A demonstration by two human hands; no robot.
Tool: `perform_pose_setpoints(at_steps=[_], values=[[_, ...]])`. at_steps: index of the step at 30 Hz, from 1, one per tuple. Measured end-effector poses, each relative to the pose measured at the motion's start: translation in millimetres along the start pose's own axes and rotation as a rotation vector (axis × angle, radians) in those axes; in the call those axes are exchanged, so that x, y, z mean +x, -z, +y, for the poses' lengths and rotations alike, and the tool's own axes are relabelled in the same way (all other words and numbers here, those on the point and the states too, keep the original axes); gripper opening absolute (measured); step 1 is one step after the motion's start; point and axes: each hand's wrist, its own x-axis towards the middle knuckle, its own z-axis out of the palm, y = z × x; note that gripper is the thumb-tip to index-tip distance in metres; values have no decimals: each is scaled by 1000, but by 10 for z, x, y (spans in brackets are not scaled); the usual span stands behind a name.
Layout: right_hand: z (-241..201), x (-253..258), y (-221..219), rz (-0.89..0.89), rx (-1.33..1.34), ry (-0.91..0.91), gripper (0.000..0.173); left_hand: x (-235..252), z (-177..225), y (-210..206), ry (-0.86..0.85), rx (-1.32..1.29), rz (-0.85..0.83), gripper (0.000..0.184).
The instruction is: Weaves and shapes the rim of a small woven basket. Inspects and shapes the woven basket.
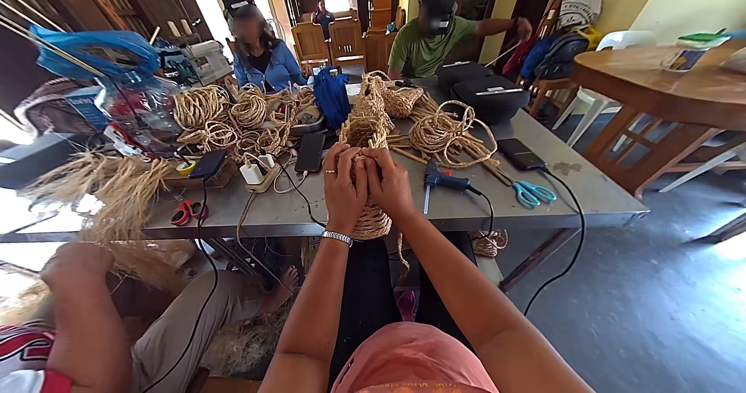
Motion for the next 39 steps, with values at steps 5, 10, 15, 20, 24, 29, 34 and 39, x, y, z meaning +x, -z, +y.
perform_pose_setpoints(at_steps=[5, 10, 15, 20, 24, 29, 34, 39], values=[[-6, -2, 6, -8, 4, -6, 23, -2, 8, 6, 5, 3, -1, 34], [-9, -7, 8, -12, 2, -9, 23, -5, 0, 1, -1, 2, 1, 33], [3, 1, -5, -1, 3, 0, 22, -2, -6, -6, 3, 3, 3, 33], [-6, 3, 2, -3, 7, 0, 23, -2, 3, 3, 2, 4, 4, 33], [-5, 6, 2, -2, 8, -1, 23, -4, -6, -5, -2, 1, 6, 33], [3, 6, -5, 1, 5, 3, 23, -1, 5, 7, -1, 3, 0, 33], [8, 7, -5, -1, 1, 7, 23, 4, 19, 10, 5, 3, 3, 33], [23, 5, -17, 4, 1, 9, 23, 1, 7, 5, 7, 2, -1, 33]])
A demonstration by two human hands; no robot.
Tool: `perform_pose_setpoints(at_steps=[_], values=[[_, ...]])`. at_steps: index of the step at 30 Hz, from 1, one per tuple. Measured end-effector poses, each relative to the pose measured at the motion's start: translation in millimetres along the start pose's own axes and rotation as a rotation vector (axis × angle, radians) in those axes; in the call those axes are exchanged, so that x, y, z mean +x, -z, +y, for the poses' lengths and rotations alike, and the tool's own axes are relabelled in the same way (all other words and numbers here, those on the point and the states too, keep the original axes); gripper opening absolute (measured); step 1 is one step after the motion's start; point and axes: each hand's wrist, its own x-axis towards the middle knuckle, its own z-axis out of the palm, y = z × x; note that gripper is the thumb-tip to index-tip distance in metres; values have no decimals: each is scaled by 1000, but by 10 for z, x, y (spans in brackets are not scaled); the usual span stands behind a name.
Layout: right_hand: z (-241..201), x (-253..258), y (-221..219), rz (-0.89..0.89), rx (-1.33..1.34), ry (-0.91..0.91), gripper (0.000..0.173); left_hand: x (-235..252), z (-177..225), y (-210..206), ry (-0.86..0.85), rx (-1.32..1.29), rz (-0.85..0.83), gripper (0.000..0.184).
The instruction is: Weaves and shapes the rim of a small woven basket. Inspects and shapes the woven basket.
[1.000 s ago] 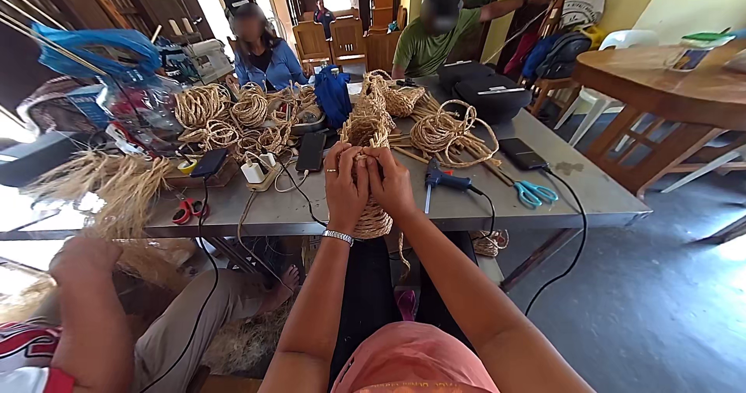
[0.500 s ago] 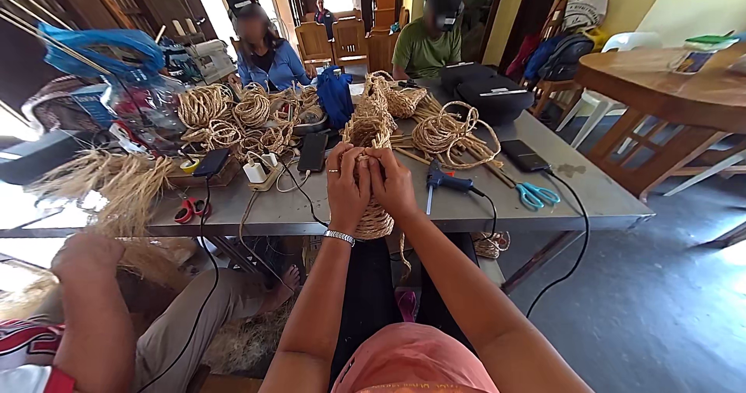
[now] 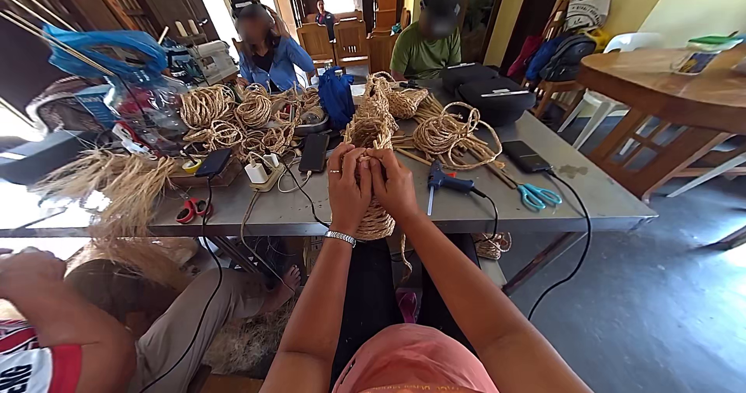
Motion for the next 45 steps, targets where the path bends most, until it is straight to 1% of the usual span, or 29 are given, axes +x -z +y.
perform_pose_setpoints(at_steps=[45], values=[[-8, -3, 3, -6, 12, -19, 23, 9, -15, -12, -12, -3, 14, 32]])
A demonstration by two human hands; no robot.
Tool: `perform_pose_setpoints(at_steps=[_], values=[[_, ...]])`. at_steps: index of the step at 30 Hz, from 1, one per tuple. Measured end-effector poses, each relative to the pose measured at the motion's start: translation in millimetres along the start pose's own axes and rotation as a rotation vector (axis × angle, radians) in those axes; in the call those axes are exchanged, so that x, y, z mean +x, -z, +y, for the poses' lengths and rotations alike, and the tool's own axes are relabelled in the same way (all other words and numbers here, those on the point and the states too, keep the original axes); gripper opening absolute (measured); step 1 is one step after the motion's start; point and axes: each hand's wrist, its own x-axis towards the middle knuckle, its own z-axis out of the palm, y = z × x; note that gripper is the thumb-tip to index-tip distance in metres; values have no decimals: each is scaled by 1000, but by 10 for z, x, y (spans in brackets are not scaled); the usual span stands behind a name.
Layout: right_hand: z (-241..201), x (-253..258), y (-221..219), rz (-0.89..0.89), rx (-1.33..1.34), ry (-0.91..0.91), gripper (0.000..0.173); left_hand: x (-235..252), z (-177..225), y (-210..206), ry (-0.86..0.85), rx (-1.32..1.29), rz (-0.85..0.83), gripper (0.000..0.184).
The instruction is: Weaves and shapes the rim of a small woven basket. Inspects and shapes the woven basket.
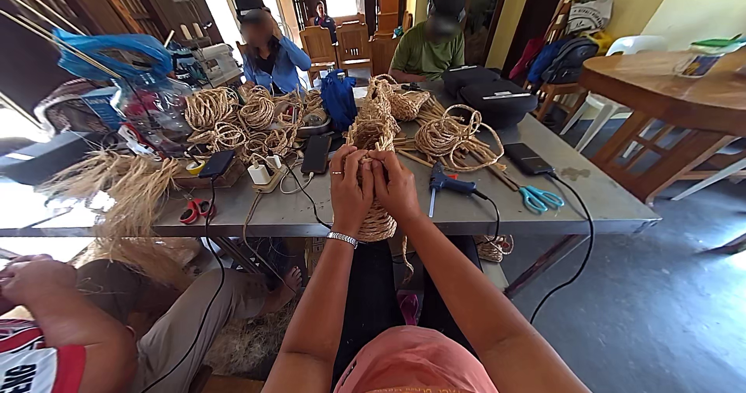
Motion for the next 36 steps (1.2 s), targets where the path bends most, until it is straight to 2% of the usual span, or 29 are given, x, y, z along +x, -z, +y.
perform_pose_setpoints(at_steps=[29, 36], values=[[-2, 7, 12, -8, -11, -6, 23, -8, 10, 13, 8, -6, -20, 33], [-7, 10, 17, -14, -12, -2, 24, -10, 31, 33, 24, -2, -6, 39]])
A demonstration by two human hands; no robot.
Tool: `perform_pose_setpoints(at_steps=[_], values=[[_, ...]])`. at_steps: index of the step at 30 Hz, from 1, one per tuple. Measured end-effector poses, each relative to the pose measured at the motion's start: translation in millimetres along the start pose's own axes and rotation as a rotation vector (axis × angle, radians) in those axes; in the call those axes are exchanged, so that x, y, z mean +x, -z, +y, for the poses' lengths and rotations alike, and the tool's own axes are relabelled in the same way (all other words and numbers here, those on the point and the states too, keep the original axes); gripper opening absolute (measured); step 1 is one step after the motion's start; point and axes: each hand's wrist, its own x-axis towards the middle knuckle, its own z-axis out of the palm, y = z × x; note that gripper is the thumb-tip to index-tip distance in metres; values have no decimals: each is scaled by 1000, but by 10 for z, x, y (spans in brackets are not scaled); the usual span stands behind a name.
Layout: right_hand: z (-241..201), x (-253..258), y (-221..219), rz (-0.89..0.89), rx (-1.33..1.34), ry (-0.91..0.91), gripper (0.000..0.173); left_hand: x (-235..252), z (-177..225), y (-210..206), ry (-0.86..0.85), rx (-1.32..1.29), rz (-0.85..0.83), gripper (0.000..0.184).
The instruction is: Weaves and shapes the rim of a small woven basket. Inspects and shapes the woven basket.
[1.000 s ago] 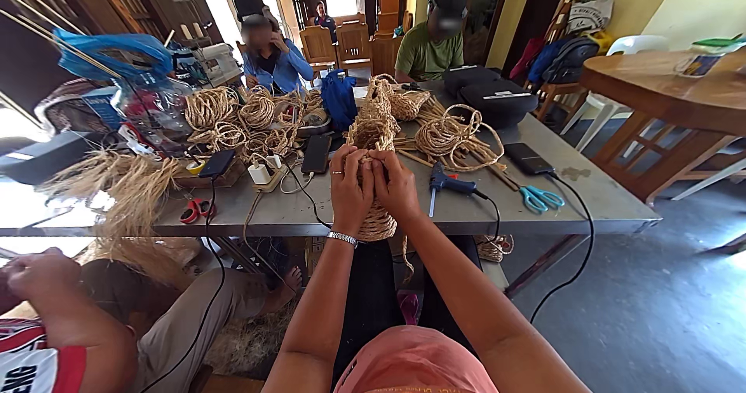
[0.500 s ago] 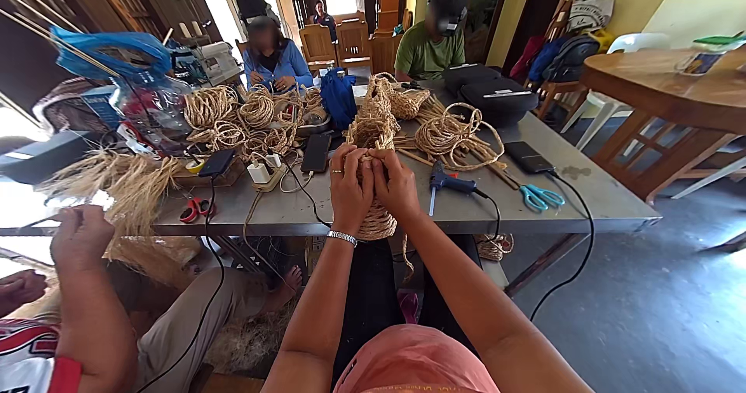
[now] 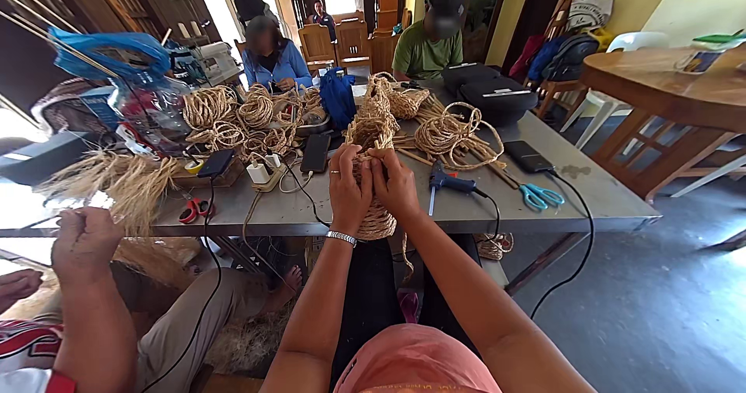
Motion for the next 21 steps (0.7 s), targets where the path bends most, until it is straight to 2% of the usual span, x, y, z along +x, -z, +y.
perform_pose_setpoints(at_steps=[4, 10, 15, 19, 21], values=[[-8, -9, 10, -2, -1, -5, 24, -17, -15, -14, 24, -19, 9, 43], [37, 23, 7, -6, 19, 3, 24, -13, -39, -3, -27, -72, 16, 37], [130, 164, 2, -82, -1, -62, 25, 141, -144, -49, 9, -189, -69, 39], [144, 201, -6, -94, -19, -99, 24, 243, -165, -49, 155, -389, -99, 43], [148, 191, -16, -87, -19, -99, 25, 303, -202, -54, 218, -445, -72, 35]])
